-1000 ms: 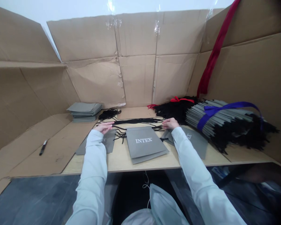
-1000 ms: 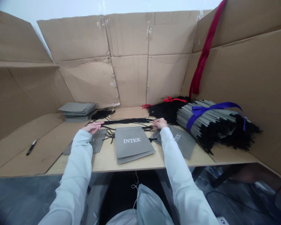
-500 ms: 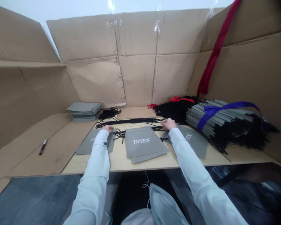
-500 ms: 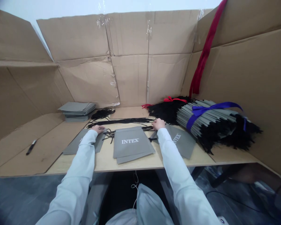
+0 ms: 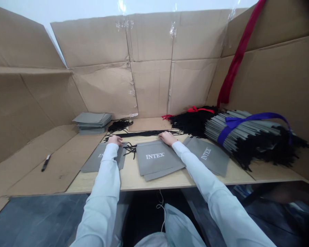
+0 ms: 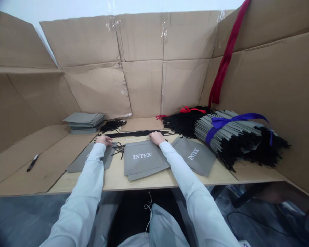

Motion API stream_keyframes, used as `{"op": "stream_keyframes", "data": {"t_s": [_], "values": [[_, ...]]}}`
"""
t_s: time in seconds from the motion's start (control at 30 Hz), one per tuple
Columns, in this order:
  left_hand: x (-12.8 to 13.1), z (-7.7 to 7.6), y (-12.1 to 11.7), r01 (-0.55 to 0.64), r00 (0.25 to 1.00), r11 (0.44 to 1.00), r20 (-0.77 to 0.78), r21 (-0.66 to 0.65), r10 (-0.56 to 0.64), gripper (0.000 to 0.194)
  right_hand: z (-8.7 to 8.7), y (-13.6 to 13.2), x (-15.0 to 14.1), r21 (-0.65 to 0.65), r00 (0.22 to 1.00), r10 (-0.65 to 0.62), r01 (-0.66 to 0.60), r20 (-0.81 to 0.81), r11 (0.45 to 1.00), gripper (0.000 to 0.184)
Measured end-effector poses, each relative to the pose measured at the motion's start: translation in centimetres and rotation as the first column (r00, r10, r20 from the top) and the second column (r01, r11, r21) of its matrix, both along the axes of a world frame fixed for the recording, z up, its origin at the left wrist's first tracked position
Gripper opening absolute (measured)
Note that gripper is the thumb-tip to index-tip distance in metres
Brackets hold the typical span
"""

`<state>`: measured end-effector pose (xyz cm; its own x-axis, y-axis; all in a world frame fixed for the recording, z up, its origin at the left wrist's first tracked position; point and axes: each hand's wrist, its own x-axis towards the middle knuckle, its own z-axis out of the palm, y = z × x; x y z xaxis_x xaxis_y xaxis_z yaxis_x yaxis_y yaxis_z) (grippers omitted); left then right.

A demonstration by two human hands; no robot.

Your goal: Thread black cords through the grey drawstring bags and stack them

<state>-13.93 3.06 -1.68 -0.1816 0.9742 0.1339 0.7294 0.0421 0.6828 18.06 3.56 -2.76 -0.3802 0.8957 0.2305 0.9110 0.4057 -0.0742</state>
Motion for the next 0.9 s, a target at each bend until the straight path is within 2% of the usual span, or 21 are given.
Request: {"op": "stream_keyframes", "data": {"t_s": [0.1,0.23,0.4,0.53,0.67,0.77,0.9], "values": [[-0.1,-0.1,0.0,-0.024,0.993,0.999,-0.115,0.025,0.027,0.02,0.2,1.2,-0.6,-0.048,0.998,0.023,-0.02,0.062,0.999,0.022],[0.0,-0.1,-0.2,-0.013,0.964,0.99,-0.261,0.139,0.049,0.016,0.7,1.7,-0.9,-0.098,0.993,-0.002,0.014,0.117,0.995,0.02],[0.0,0.0,-0.5,0.038,0.888,0.999,-0.459,0.035,-0.018,0.02,1.1,1.2,-1.0,-0.072,0.984,-0.004,0.017,0.179,0.997,0.022],[0.1,0.3,-1.0,-0.008,0.862,0.998,-0.506,0.07,0.042,0.023,1.3,1.8,-0.5,-0.106,0.984,0.003,0.017,0.18,0.994,0.019],[0.1,1.1,-2.1,-0.042,0.859,0.983,-0.496,0.178,0.126,0.023,1.4,3.0,-0.1,-0.215,0.992,-0.05,0.074,0.114,0.974,0.028],[-0.1,2.2,-3.1,-0.016,0.865,0.941,-0.467,0.338,0.182,0.024,1.6,3.5,0.1,-0.301,0.997,-0.036,0.055,0.071,0.952,0.023],[-0.6,4.9,-4.3,0.091,0.899,0.785,-0.389,0.613,0.2,0.021,2.7,3.9,0.7,-0.338,0.998,-0.028,0.01,-0.049,0.941,0.017]]}}
